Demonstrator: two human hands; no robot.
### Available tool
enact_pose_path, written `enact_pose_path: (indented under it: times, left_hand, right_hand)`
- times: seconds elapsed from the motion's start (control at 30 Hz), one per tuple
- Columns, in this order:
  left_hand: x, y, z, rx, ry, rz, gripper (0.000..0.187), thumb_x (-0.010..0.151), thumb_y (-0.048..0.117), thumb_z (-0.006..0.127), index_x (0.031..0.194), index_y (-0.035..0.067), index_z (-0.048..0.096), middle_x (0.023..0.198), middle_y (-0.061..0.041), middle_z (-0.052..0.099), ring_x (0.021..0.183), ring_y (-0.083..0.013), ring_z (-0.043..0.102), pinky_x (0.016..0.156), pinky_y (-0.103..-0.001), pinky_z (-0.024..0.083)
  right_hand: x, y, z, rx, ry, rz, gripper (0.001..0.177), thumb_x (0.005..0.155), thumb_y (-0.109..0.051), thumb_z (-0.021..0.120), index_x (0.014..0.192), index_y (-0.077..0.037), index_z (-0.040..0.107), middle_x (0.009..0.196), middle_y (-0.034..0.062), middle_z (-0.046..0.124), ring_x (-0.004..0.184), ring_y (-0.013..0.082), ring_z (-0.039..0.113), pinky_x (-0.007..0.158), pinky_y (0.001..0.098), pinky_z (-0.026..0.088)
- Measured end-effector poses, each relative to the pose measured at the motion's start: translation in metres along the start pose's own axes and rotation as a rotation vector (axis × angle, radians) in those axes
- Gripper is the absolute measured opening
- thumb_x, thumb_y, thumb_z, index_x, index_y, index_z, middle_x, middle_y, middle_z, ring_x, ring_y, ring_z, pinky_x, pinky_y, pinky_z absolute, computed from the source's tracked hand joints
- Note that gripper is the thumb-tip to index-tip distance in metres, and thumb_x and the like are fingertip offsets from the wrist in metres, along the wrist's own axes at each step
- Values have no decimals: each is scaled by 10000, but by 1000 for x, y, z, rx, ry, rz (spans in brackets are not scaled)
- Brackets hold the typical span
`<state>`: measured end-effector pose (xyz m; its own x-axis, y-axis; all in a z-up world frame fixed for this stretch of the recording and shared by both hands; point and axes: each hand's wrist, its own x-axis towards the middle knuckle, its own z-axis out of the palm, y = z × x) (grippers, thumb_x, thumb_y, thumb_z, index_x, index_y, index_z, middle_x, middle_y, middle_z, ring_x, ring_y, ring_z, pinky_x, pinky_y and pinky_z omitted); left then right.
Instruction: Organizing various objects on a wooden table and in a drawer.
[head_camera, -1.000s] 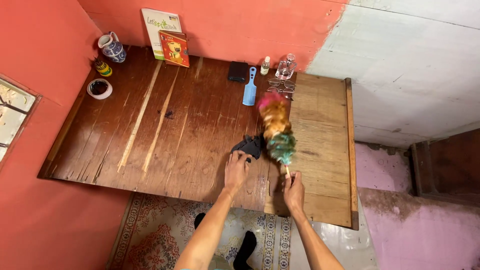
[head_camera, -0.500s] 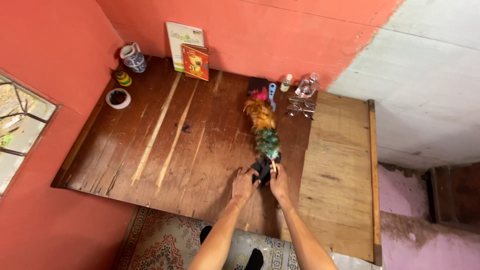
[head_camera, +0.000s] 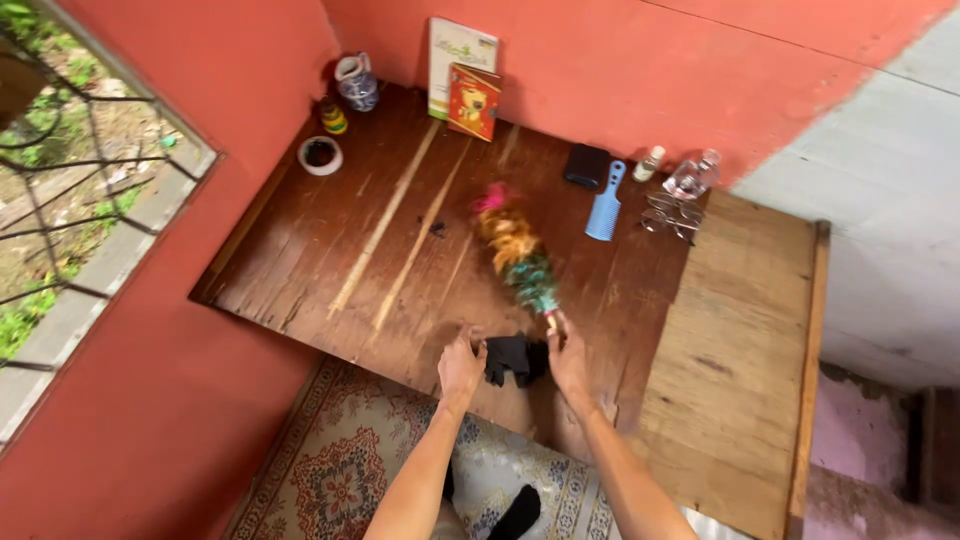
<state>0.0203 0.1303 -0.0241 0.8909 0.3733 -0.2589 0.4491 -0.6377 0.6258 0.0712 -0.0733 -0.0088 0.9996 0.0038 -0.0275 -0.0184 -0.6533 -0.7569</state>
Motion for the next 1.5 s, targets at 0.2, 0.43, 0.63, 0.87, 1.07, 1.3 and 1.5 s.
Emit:
enact_pose_path:
  times: [0.2, 0.43, 0.63, 0.87, 1.07, 1.3, 1.5]
  left_hand:
    - [25, -19, -44, -24, 245, 195, 323, 853, 122, 651, 1176, 122, 640, 967, -89, 743, 971, -357, 674, 830, -463, 564]
    - [58, -68, -88, -59, 250, 162, 388, 848, 112, 673, 1218, 33, 590, 1193, -193, 624, 1061, -394, 598, 852, -494, 527]
    - [93, -93, -125, -15, 222, 109, 360, 857, 141, 709, 1198, 79, 610, 1187, -157, 629, 1116, -371, 595, 874, -503, 520]
    - [162, -94, -141, -111, 269, 94, 419, 826, 78, 680, 1239, 130, 629, 1205, -150, 625, 1103, -363, 606, 886, -488, 543]
    - [227, -63, -161, -62, 328, 74, 424, 819, 92, 691, 1236, 130, 625, 1236, -155, 608, 1113, -379, 599, 893, -493, 538]
    - [277, -66, -159, -65, 348, 30, 445, 833, 112, 688, 1270, 108, 607, 1253, -213, 582, 1141, -396, 579, 907, -496, 536]
    - [237, -80, -166, -12, 406, -20, 438, 792, 117, 704, 1225, 133, 640, 1291, -252, 571, 1161, -409, 577, 893, -504, 526]
  right_hand:
    - [24, -34, 25, -105, -139, -124, 413, 955, -73, 531, 1305, -211, 701, 1128, 216, 708, 979, 428, 698, 842, 507, 551]
    - [91, -87, 58, -110, -204, -320, 393, 978, -62, 507, 1299, -194, 690, 1088, 211, 721, 1042, 432, 682, 906, 535, 517]
    - [129, -87, 112, -210, -321, -99, 377, 985, -105, 559, 1325, -210, 686, 1160, 230, 696, 1095, 411, 676, 927, 495, 541]
    - [208, -129, 143, -171, -250, -203, 401, 984, -65, 541, 1348, -189, 654, 1232, 232, 676, 1108, 436, 652, 929, 494, 534]
    - [283, -129, 163, -333, -394, -248, 442, 950, -46, 566, 1346, -222, 655, 1279, 255, 638, 1125, 437, 652, 934, 493, 543]
    - [316, -161, 154, -501, -421, -115, 533, 966, -9, 499, 1430, -261, 569, 1305, 192, 660, 1123, 406, 669, 940, 510, 543]
    - [298, -106, 155, -479, -495, -442, 440, 1006, -112, 504, 1416, -256, 574, 1445, 267, 529, 1178, 459, 611, 957, 506, 530]
